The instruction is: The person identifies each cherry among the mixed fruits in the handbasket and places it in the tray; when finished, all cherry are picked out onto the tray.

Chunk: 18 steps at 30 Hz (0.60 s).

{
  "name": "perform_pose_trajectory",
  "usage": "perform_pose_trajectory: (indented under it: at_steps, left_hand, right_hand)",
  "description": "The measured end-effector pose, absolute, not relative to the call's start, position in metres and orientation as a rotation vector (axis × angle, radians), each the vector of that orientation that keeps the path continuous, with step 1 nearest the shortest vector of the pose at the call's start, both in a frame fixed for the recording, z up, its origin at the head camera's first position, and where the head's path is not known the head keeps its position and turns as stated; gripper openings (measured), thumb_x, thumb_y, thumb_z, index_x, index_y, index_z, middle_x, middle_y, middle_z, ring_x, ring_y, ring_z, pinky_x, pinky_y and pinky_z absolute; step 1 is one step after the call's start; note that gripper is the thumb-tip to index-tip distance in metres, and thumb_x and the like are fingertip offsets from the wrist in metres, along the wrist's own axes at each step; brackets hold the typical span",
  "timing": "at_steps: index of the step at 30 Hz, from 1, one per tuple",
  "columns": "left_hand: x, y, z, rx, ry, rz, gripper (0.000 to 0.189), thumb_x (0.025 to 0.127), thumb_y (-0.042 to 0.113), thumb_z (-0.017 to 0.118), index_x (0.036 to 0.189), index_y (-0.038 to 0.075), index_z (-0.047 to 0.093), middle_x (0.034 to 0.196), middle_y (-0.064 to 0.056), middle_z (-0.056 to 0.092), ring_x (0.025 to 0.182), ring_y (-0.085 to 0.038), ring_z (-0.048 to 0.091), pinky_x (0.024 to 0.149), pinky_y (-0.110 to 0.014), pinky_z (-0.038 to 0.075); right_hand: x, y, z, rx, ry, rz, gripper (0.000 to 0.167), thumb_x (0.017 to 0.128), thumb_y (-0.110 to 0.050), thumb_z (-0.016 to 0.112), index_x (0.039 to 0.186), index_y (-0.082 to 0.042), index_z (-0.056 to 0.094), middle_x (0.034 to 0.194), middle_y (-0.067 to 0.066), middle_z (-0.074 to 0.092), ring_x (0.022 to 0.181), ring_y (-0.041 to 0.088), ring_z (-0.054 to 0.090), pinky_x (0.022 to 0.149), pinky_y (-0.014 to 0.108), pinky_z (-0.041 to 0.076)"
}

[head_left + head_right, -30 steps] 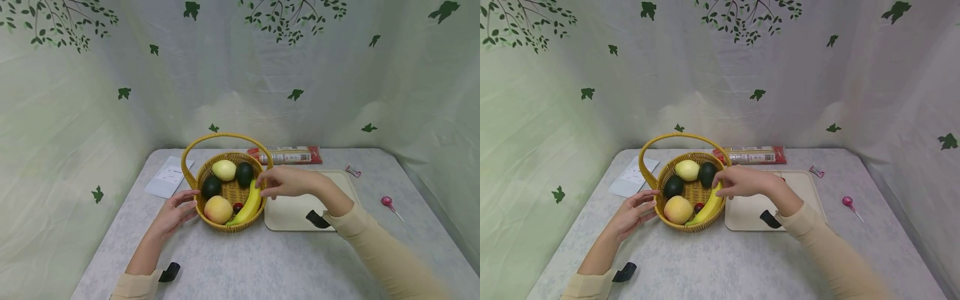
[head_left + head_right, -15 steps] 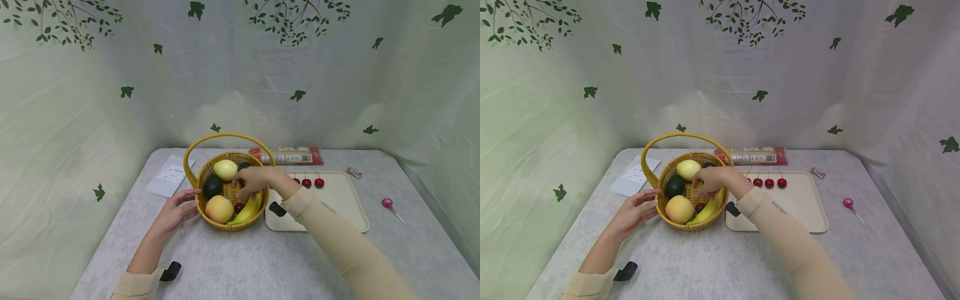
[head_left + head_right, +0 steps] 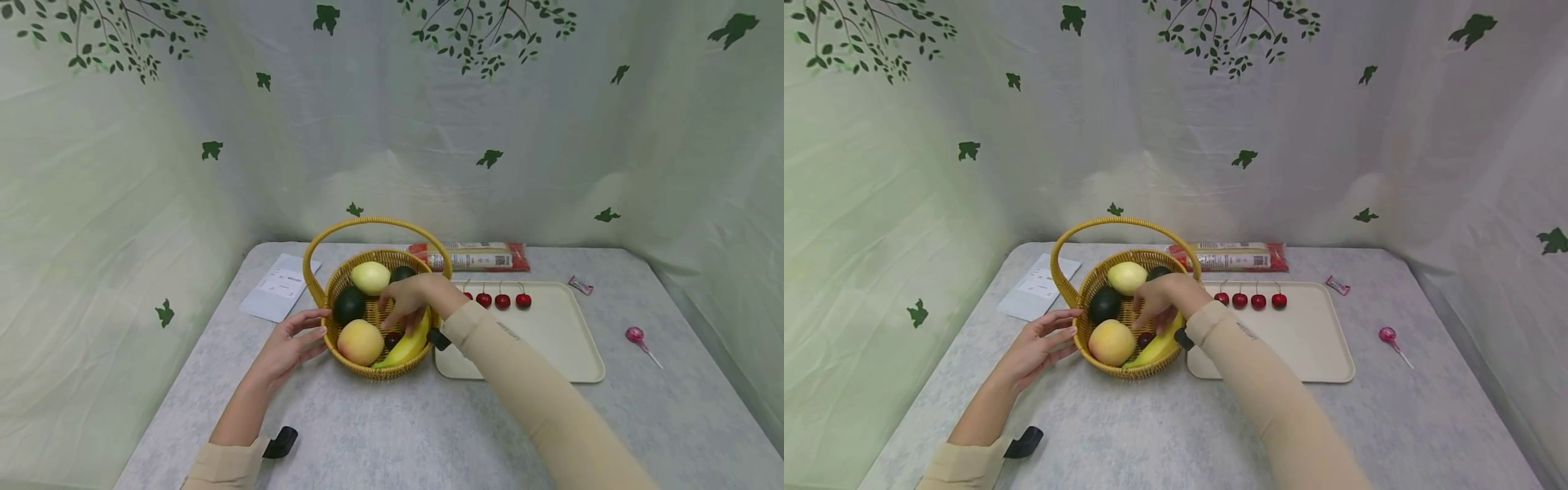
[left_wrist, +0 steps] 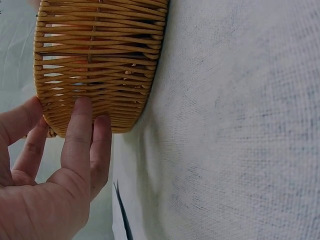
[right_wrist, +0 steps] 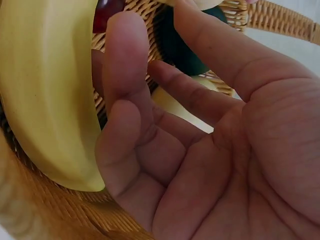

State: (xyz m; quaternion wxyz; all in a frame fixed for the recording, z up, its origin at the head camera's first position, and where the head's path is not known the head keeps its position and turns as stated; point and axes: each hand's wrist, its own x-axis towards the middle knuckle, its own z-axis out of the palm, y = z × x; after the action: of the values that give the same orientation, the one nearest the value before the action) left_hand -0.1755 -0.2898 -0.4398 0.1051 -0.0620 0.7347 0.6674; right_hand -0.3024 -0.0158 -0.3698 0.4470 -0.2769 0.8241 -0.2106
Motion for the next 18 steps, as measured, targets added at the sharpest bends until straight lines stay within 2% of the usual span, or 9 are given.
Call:
perform_pose_trajectory:
  at_steps: [10, 18]
  left_hand:
    - [-0.175, -0.289, -0.439, -0.185, 2.169, 1.967, 0.046, 0.108, 0.013, 0.065, 0.153, 0.005, 0.056, 0.151, -0.017, 0.047, 0.122, -0.013, 0.062, 0.098, -0.029, 0.062]
    - [-0.174, -0.289, -0.438, -0.182, 2.169, 1.963, 0.047, 0.108, 0.013, 0.065, 0.153, 0.004, 0.055, 0.153, -0.019, 0.045, 0.122, -0.013, 0.061, 0.099, -0.03, 0.062]
  right_hand:
    - [-0.304, -0.024, -0.379, -0.63, 2.018, -0.48, 0.048, 0.104, -0.03, 0.073, 0.146, -0.009, 0.06, 0.114, 0.013, 0.075, 0.075, 0.012, 0.073, 0.074, 0.025, 0.059]
    - [-0.304, -0.033, -0.377, -0.632, 1.976, -0.499, 0.04, 0.104, -0.016, 0.073, 0.14, -0.005, 0.063, 0.105, 0.009, 0.077, 0.077, 0.015, 0.073, 0.075, 0.026, 0.059]
